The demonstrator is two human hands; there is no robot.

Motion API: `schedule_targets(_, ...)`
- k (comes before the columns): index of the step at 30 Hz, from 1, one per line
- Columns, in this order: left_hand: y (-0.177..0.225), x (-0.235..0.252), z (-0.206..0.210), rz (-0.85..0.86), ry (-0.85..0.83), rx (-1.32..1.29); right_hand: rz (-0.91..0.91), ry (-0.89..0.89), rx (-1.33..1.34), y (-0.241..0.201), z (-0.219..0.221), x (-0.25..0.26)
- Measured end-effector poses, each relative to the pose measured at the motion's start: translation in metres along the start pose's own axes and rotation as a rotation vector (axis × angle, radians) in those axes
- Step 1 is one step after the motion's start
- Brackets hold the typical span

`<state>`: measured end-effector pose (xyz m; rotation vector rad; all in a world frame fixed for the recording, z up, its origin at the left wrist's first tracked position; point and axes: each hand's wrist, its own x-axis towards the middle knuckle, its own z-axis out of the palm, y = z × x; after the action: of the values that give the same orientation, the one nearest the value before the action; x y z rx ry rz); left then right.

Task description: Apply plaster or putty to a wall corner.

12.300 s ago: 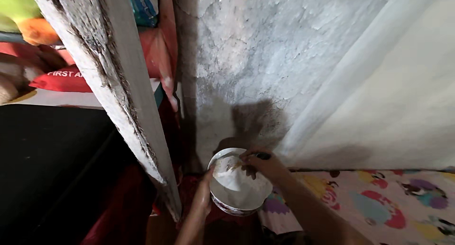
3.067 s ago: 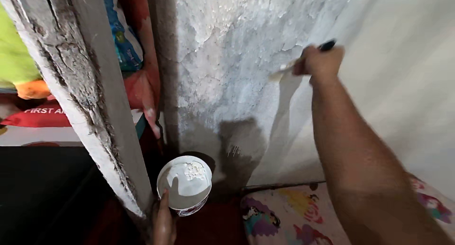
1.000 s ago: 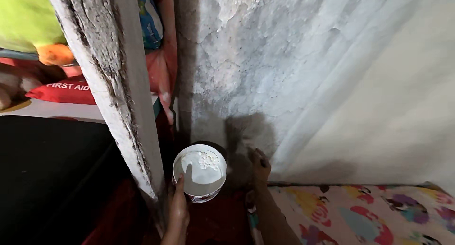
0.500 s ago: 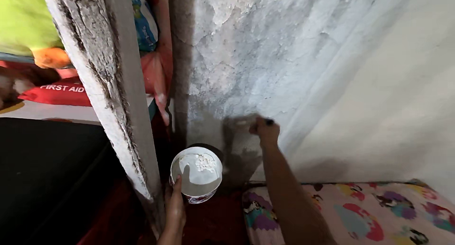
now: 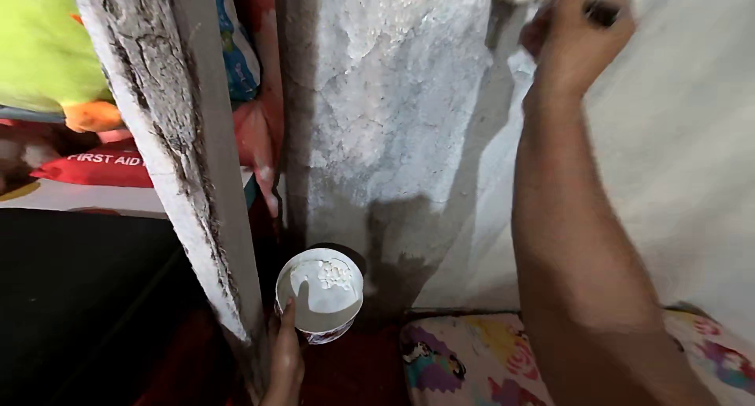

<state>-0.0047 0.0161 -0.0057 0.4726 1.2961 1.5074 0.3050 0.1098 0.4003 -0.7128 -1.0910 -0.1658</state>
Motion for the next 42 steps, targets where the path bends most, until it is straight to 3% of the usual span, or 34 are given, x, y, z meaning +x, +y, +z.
schedule_targets(3,0.0,-0.002,0.001,0.013,-0.014,0.001,-0.117,-0.079,-0.127,0.058,-0.022,-0.082)
schedule_targets(7,-0.004,-0.001,-0.002,0.032,-0.042,0.036,-0.071,-0.162,-0.281,0.128,-0.067,-0.229)
schedule_targets(10,-0.004,-0.002,-0.002,0.036,-0.041,0.021,0.108,-0.235,-0.33,0.141,-0.099,-0.307)
schedule_targets(13,-0.006,-0.001,-0.001,0.045,-0.033,-0.005,0.218,-0.298,-0.321,0.129,-0.111,-0.344)
schedule_targets(17,-0.002,0.0,0.0,0.056,-0.019,-0.007,0.235,-0.612,-0.402,0.111,-0.084,-0.321)
schedule_targets(21,-0.005,0.003,-0.003,0.038,-0.023,-0.015,0.305,-0.744,-0.471,0.072,-0.026,-0.218)
schedule_targets(27,-0.003,0.001,-0.004,0.024,-0.016,0.009,-0.072,-0.398,-0.295,0.008,0.028,-0.077)
schedule_targets(30,-0.002,0.0,-0.003,0.029,-0.019,-0.007,-0.237,-0.23,-0.157,-0.001,0.037,-0.051)
schedule_targets(33,-0.002,0.0,-0.004,0.042,-0.028,-0.017,-0.27,-0.274,-0.226,0.012,0.032,-0.092)
schedule_targets(39,0.0,-0.004,-0.005,0.02,-0.022,0.023,-0.063,-0.486,-0.36,0.102,-0.029,-0.289)
schedule_targets(42,0.0,-0.005,-0.005,0.031,-0.054,0.042,0.131,-0.464,-0.212,0.084,-0.052,-0.318)
